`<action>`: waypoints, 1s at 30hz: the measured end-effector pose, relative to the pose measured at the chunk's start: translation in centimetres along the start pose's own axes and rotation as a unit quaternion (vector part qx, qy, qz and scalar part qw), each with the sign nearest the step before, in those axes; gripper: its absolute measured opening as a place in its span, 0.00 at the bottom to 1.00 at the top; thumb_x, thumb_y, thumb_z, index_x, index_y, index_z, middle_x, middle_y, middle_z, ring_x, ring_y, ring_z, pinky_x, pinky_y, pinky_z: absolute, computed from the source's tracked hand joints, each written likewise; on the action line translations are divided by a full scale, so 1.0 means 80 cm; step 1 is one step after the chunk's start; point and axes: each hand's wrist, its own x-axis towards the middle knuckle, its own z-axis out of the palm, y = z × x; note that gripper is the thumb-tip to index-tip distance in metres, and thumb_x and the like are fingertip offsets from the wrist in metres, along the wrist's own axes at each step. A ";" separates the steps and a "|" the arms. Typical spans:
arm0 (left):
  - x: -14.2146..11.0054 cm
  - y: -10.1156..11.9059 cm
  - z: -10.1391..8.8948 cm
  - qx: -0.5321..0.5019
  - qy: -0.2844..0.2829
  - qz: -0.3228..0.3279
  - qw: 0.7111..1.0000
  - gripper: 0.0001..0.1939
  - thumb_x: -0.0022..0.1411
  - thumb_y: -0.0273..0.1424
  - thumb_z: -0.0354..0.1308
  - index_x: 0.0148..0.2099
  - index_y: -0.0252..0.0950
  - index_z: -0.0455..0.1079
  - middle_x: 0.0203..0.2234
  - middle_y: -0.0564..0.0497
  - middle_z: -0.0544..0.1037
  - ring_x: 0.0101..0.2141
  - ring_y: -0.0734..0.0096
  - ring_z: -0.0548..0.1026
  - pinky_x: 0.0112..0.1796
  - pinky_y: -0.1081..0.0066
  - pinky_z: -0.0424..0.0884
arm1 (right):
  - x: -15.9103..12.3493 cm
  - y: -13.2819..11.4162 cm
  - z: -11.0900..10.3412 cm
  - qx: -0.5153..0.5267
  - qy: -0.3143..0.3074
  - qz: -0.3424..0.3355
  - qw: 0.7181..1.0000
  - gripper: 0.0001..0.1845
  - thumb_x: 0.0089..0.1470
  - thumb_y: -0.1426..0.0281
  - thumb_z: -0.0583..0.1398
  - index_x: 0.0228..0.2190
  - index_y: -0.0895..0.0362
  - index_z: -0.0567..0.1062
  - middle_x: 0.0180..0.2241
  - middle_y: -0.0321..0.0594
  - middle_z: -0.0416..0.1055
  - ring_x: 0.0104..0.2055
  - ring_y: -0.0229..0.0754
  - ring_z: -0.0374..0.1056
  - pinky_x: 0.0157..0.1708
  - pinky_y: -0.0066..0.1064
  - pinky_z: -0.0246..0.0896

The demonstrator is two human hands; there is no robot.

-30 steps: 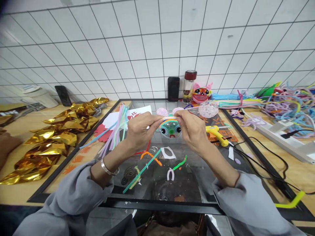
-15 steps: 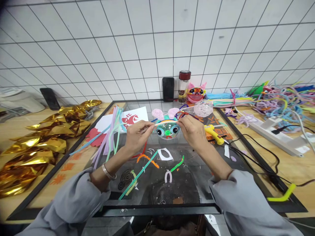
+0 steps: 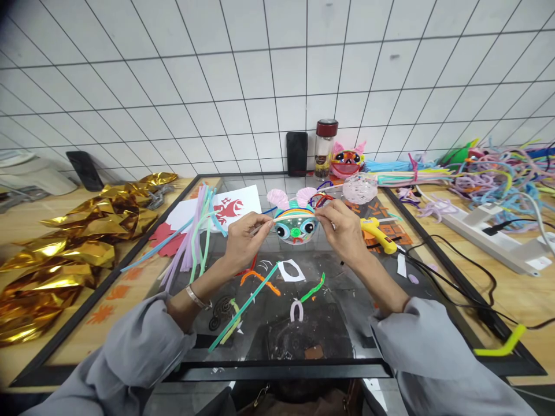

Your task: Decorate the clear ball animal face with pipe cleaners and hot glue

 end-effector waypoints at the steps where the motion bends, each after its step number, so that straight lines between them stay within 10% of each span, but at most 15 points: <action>1: 0.000 0.000 0.000 -0.001 0.001 0.000 1.000 0.07 0.64 0.29 0.57 0.33 0.35 0.74 0.25 0.51 0.78 0.27 0.73 0.74 0.31 0.72 0.69 | 0.000 0.000 0.001 0.009 0.001 0.002 1.000 0.08 0.61 0.73 0.58 0.33 0.55 0.78 0.30 0.41 0.73 0.32 0.41 0.70 0.32 0.33 0.64; 30: -0.006 -0.008 0.010 -0.074 -0.013 -0.086 0.993 0.07 0.63 0.28 0.56 0.42 0.35 0.74 0.31 0.50 0.77 0.29 0.73 0.73 0.32 0.71 0.70 | -0.011 0.013 0.019 0.125 -0.008 0.160 0.979 0.07 0.53 0.71 0.60 0.32 0.55 0.79 0.30 0.39 0.78 0.30 0.41 0.71 0.33 0.34 0.66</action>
